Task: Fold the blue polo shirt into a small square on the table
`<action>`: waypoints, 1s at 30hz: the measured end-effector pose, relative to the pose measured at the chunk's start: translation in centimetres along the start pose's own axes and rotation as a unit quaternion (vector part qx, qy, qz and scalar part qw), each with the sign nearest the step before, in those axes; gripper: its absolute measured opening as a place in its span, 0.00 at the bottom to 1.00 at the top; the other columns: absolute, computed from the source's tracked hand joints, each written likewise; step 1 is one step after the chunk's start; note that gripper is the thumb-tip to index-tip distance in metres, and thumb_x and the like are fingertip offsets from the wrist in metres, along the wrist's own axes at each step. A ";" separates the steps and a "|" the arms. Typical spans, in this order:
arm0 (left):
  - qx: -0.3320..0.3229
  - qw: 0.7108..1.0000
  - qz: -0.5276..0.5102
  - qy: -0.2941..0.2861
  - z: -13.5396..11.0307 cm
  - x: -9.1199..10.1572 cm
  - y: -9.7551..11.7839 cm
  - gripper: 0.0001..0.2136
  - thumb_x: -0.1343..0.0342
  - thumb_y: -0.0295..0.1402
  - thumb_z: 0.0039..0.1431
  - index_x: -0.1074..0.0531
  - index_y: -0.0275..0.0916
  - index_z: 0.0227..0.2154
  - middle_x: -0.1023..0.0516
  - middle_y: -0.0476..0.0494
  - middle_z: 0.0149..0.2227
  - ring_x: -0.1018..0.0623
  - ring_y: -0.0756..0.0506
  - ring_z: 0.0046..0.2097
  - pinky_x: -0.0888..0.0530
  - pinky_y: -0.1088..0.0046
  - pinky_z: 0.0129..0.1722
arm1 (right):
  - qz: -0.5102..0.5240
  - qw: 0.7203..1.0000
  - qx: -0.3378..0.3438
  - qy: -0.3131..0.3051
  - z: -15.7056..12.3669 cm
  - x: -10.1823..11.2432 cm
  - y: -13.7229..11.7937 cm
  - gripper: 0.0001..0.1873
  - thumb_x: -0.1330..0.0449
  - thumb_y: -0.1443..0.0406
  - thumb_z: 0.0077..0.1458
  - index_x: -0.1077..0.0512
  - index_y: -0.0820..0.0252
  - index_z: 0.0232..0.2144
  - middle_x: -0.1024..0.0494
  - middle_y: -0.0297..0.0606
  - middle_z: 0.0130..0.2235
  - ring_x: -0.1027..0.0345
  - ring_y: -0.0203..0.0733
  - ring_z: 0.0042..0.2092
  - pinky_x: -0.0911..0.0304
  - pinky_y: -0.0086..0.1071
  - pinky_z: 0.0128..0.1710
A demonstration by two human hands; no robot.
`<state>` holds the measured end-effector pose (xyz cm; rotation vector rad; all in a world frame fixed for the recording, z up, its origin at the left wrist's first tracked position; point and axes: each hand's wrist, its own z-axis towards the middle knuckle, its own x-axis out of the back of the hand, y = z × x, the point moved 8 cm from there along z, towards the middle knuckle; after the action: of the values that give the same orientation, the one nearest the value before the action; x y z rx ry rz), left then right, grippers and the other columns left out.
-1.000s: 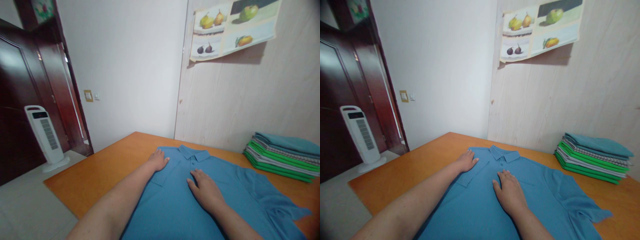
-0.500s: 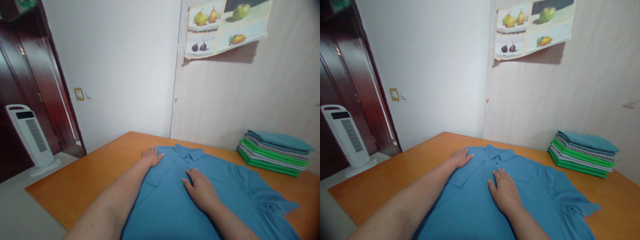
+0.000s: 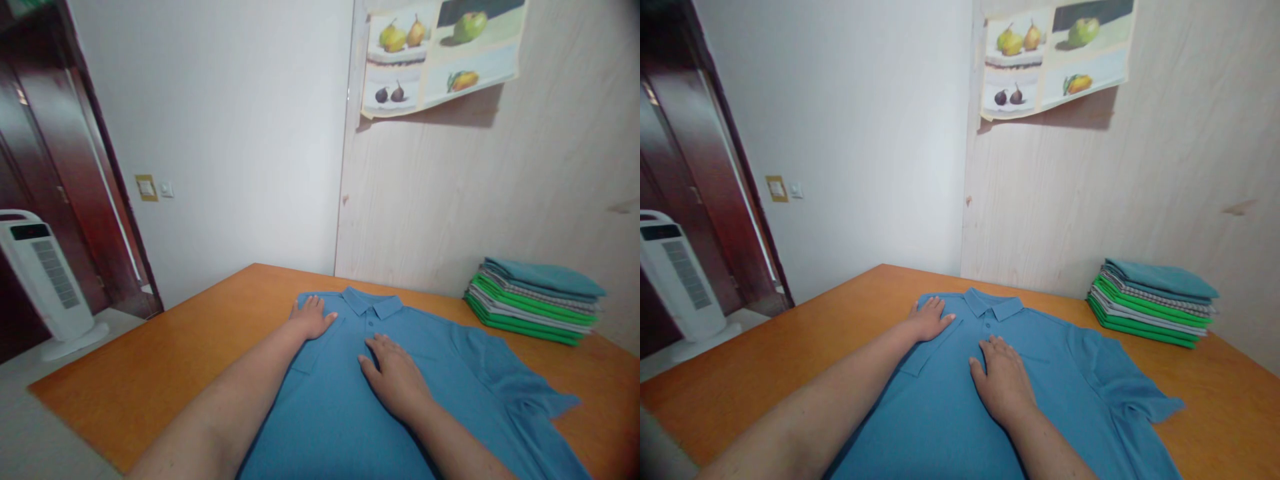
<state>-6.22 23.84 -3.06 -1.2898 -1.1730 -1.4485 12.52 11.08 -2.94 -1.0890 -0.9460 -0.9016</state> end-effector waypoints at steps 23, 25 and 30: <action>-0.075 0.996 -0.016 0.039 5.9 -0.7 3.8 0.25 0.63 0.44 0.68 0.37 0.42 0.62 0.36 0.37 0.66 0.37 0.38 0.66 0.41 0.53 0.64 | 0.011 1.000 -0.012 0.001 -0.1 0.4 -0.2 0.32 0.52 0.51 0.64 0.32 0.63 0.62 0.36 0.49 0.66 0.46 0.56 0.68 0.54 0.48 0.67; -0.065 0.997 -0.016 0.030 6.0 -0.9 3.7 0.27 0.63 0.45 0.67 0.39 0.41 0.63 0.39 0.36 0.68 0.39 0.37 0.68 0.43 0.51 0.65 | 0.012 1.000 -0.012 0.002 -0.2 0.4 -0.3 0.31 0.52 0.52 0.64 0.31 0.63 0.61 0.36 0.49 0.66 0.46 0.55 0.68 0.53 0.47 0.67; -0.028 0.999 -0.018 0.003 6.0 -1.3 3.2 0.29 0.66 0.49 0.67 0.45 0.45 0.67 0.48 0.38 0.71 0.48 0.34 0.71 0.49 0.39 0.65 | 0.013 1.000 -0.014 0.007 -0.2 0.5 -0.3 0.31 0.51 0.52 0.64 0.32 0.62 0.62 0.36 0.49 0.66 0.46 0.54 0.68 0.53 0.47 0.67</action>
<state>-1.74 29.12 -3.86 -1.3078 -1.1652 -1.5204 12.43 10.70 -2.37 -1.1148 -0.9082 -0.9029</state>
